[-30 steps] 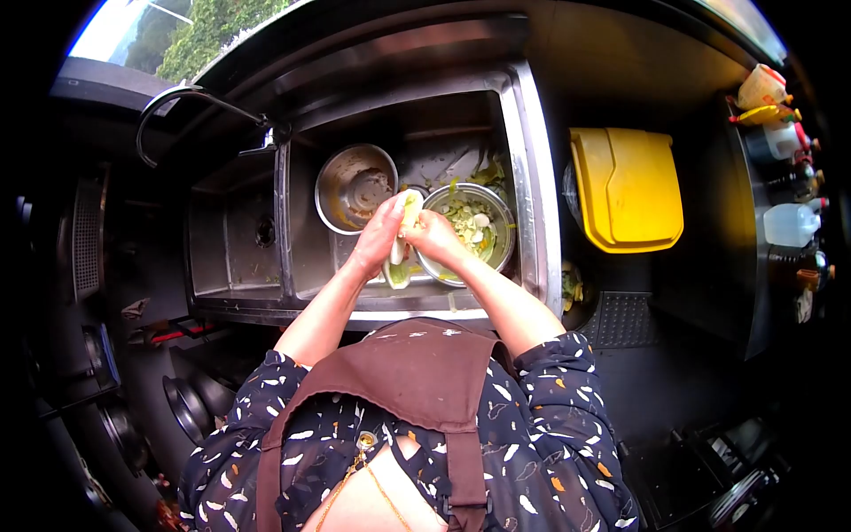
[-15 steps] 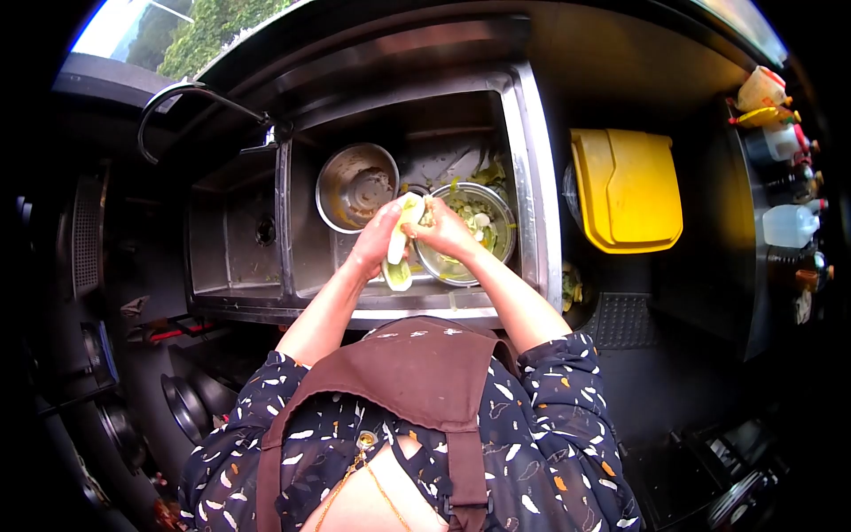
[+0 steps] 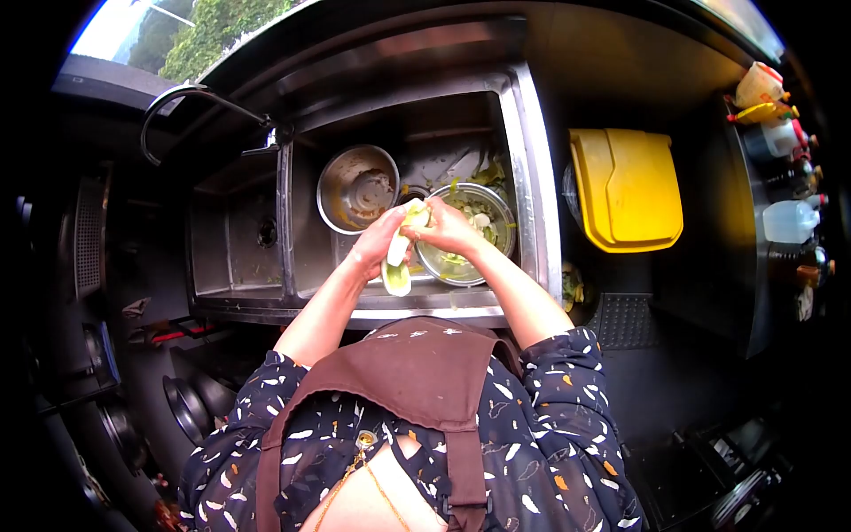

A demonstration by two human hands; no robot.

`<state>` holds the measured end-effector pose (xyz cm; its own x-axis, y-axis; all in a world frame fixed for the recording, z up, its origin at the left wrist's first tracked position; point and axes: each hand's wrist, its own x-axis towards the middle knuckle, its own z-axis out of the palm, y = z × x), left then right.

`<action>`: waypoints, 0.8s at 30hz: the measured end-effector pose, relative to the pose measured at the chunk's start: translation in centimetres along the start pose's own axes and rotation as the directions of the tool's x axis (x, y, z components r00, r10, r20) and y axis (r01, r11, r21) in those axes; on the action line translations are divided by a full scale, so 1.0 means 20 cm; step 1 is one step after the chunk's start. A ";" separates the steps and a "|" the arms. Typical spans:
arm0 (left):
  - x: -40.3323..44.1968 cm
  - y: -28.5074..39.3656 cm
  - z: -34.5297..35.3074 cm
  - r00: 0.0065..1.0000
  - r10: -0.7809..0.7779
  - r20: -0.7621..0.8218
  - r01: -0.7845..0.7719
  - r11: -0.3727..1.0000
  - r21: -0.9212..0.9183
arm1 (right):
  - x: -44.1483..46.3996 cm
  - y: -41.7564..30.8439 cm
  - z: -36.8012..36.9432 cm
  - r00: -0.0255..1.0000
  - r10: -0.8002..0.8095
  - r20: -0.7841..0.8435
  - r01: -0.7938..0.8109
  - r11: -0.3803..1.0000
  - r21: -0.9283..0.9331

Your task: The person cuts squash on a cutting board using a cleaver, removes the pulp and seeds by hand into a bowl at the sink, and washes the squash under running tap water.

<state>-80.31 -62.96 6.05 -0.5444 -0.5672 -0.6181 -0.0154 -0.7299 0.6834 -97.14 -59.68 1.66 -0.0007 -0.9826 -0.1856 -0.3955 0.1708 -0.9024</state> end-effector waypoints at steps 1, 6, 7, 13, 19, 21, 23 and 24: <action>-0.01 0.01 0.02 1.000 0.008 0.003 -0.008 0.997 0.075 | 0.01 0.02 0.01 0.999 -0.045 -0.006 0.045 0.997 -0.059; 0.00 -0.02 -0.03 1.000 -0.012 -0.016 0.012 1.000 -0.008 | 0.04 0.14 0.04 0.965 -0.199 -0.170 0.152 0.955 -0.254; -0.02 -0.01 -0.04 0.998 -0.067 -0.016 0.064 0.989 -0.132 | 0.06 0.21 0.06 0.918 -0.227 -0.326 0.140 0.953 -0.269; -0.06 -0.02 -0.13 0.985 -0.168 0.046 0.171 0.882 -0.439 | 0.03 0.29 0.05 0.932 -0.291 -0.217 0.182 0.892 -0.414; -0.02 -0.06 -0.19 0.993 -0.119 -0.010 0.104 0.908 -0.406 | 0.06 0.08 -0.02 0.886 0.395 0.241 -0.197 0.794 -0.576; -0.02 -0.05 -0.14 0.991 -0.104 0.082 0.127 0.919 -0.373 | 0.05 0.01 0.03 0.902 0.327 0.283 -0.374 0.918 0.132; -0.04 -0.05 -0.04 1.000 0.022 0.003 -0.020 0.975 -0.220 | 0.00 -0.08 0.14 0.924 0.271 0.268 -0.381 0.702 0.602; -0.04 -0.04 -0.04 1.000 0.020 0.021 -0.014 0.969 -0.246 | 0.00 -0.09 0.14 0.928 0.279 0.246 -0.370 0.625 0.688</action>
<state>-79.13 -62.24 5.62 -0.5620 -0.5737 -0.5958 0.1993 -0.7930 0.5757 -93.76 -59.71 2.21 0.1150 -0.8468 -0.5194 0.3847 0.5200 -0.7626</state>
